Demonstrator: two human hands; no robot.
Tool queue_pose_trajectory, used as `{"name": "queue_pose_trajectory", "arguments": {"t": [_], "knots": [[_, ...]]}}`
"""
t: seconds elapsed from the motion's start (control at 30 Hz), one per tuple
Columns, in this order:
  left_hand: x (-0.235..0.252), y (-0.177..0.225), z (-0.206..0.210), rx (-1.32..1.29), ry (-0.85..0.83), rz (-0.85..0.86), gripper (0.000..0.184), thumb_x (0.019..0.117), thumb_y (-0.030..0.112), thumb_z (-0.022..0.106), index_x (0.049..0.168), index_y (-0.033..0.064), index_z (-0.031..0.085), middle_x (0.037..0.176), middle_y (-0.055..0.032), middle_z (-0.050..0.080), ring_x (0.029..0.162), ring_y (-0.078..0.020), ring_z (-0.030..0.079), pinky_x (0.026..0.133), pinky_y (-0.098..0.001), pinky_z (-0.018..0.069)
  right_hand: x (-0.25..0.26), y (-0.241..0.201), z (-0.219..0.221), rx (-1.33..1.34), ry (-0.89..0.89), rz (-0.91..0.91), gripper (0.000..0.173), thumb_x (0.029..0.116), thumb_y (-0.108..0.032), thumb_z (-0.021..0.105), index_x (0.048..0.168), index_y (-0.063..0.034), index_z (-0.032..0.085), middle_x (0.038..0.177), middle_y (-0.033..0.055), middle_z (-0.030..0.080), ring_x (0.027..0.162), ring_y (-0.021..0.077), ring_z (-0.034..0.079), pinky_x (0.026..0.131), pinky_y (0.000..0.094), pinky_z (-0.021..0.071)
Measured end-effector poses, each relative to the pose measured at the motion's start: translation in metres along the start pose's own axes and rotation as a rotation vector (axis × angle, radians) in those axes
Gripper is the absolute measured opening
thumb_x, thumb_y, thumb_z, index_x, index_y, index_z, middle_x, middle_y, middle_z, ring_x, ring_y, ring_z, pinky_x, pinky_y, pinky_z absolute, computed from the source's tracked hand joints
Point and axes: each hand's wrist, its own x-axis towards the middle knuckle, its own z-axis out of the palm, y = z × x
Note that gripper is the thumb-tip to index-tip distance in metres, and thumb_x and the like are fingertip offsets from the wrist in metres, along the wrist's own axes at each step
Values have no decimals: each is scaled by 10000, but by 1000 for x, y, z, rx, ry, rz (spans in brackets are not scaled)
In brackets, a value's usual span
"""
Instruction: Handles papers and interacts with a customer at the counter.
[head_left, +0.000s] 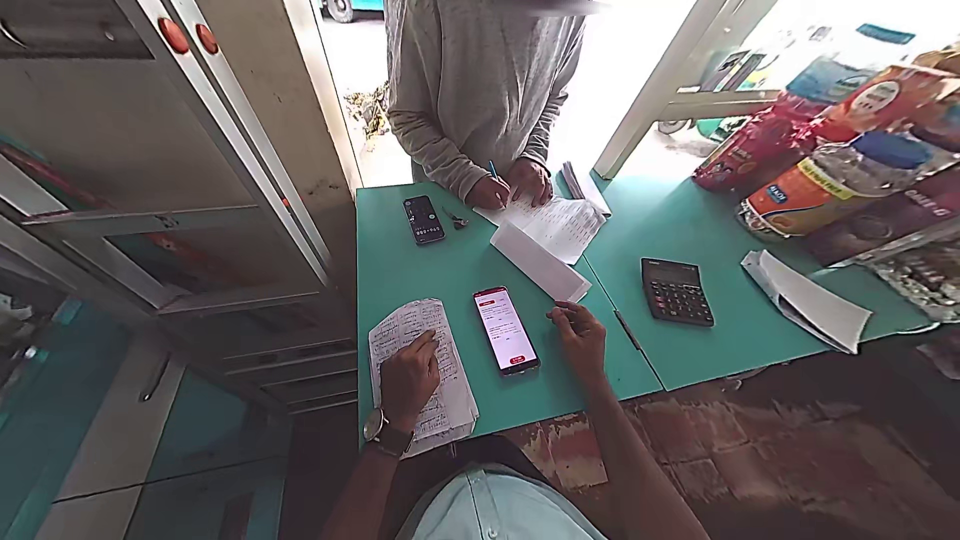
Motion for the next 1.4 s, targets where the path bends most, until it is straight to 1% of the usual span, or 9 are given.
{"name": "queue_pose_trajectory", "arguments": {"t": [0.13, 0.37, 0.57, 0.67, 1.2, 1.4], "knots": [[0, 1, -1, 3, -6, -5, 268, 908, 66, 587, 1051, 113, 809, 1268, -22, 732, 885, -256, 767, 693, -480, 612, 1, 1, 0, -18, -11, 3, 230, 1002, -132, 599, 1146, 20, 695, 912, 38, 751, 801, 44, 706, 735, 204, 587], [0, 0, 0, -1, 5, 3, 266, 920, 72, 581, 1053, 108, 809, 1263, -27, 734, 917, -250, 766, 719, -467, 618, 2, 1, -1, -13, -17, -7, 234, 1006, -135, 592, 1143, 24, 694, 914, 40, 751, 807, 48, 709, 740, 209, 591], [0, 0, 0, 12, 14, 6, 261, 904, 63, 590, 1033, 113, 811, 1255, -22, 738, 866, -252, 768, 676, -470, 612, 1, 4, -2, -8, -16, -2, 232, 1007, -129, 591, 1145, 26, 696, 910, 39, 754, 806, 41, 708, 741, 204, 588], [0, 0, 1, 16, 11, 2, 262, 907, 71, 587, 1034, 119, 811, 1260, -15, 736, 861, -251, 767, 668, -474, 611, 1, 3, -1, -3, -11, 0, 229, 1006, -134, 593, 1139, 19, 698, 900, 34, 753, 800, 40, 708, 741, 199, 587], [0, 1, 0, 17, 8, 4, 263, 908, 74, 586, 1039, 118, 810, 1262, -17, 735, 848, -252, 766, 667, -472, 611, 0, 4, -1, -10, -13, 1, 227, 1005, -135, 596, 1132, 24, 697, 904, 35, 752, 808, 37, 709, 748, 197, 589], [-1, 0, 2, 19, 23, 6, 261, 906, 73, 588, 1029, 122, 813, 1264, -6, 734, 849, -243, 766, 664, -464, 611, 0, 2, 0, -14, -13, -1, 228, 1006, -139, 598, 1128, 26, 697, 912, 42, 752, 816, 48, 713, 756, 211, 595]]}}
